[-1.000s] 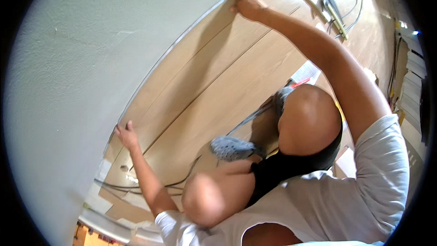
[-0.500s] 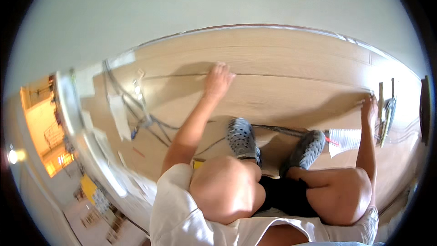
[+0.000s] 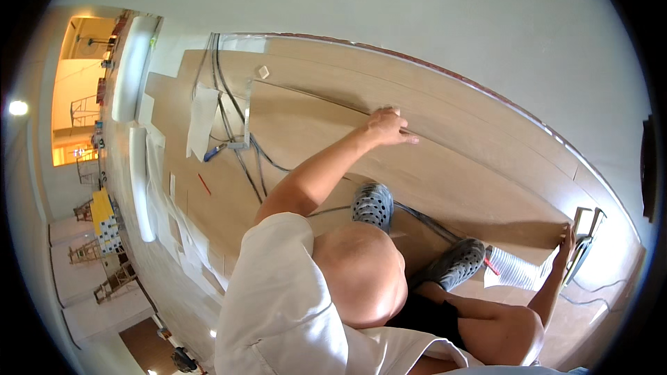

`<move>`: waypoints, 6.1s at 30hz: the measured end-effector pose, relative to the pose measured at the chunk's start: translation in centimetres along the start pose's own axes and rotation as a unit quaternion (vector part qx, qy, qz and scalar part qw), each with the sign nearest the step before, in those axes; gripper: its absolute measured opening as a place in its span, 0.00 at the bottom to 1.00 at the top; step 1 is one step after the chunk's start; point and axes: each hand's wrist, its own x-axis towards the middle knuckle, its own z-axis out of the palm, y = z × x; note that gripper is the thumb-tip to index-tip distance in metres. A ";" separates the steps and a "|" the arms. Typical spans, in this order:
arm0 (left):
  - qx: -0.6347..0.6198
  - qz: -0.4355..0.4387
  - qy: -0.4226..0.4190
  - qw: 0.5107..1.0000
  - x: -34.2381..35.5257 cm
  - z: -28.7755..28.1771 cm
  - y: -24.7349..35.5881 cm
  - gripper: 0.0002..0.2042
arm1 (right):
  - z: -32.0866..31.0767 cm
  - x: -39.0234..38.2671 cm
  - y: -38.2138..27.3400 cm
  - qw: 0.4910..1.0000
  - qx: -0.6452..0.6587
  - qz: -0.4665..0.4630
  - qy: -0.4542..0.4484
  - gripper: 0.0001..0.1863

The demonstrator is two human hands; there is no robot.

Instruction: The person positions laminate planks against a wall, uses a pry bar and hammer to tap the planks into place, and measures around a corner using a square and pencil.

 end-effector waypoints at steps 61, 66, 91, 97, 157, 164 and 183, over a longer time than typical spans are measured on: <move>-0.750 -0.395 0.470 0.247 -38.7 14.4 1.9 0.20 | 55.6 -39.6 -18.3 0.645 0.002 0.147 -0.750 0.21; -0.623 -0.525 0.498 0.297 -48.3 20.2 -6.9 0.20 | 53.9 -36.5 -23.7 0.484 -0.169 -0.217 -0.831 0.21; -0.438 -0.529 -0.102 0.719 -39.0 23.4 -8.9 0.26 | 1.0 -15.6 -2.9 0.855 -0.517 -0.033 -0.033 0.09; -0.291 -0.437 -0.146 0.838 -34.1 14.4 -13.0 0.27 | -6.1 -9.5 1.5 0.831 -0.518 0.066 0.191 0.14; -0.119 0.179 -0.147 0.965 -3.8 1.0 12.9 0.41 | 29.5 -20.3 -22.5 0.740 -0.295 -0.497 -0.344 0.19; -0.109 -0.066 0.152 0.980 -11.8 4.4 -1.8 0.32 | 28.8 -22.6 -28.7 0.684 -0.428 -0.487 -0.334 0.15; -0.543 -0.220 0.173 0.792 -10.2 3.4 -17.9 0.18 | 35.9 -25.1 -29.5 0.663 -0.508 -0.262 -0.483 0.17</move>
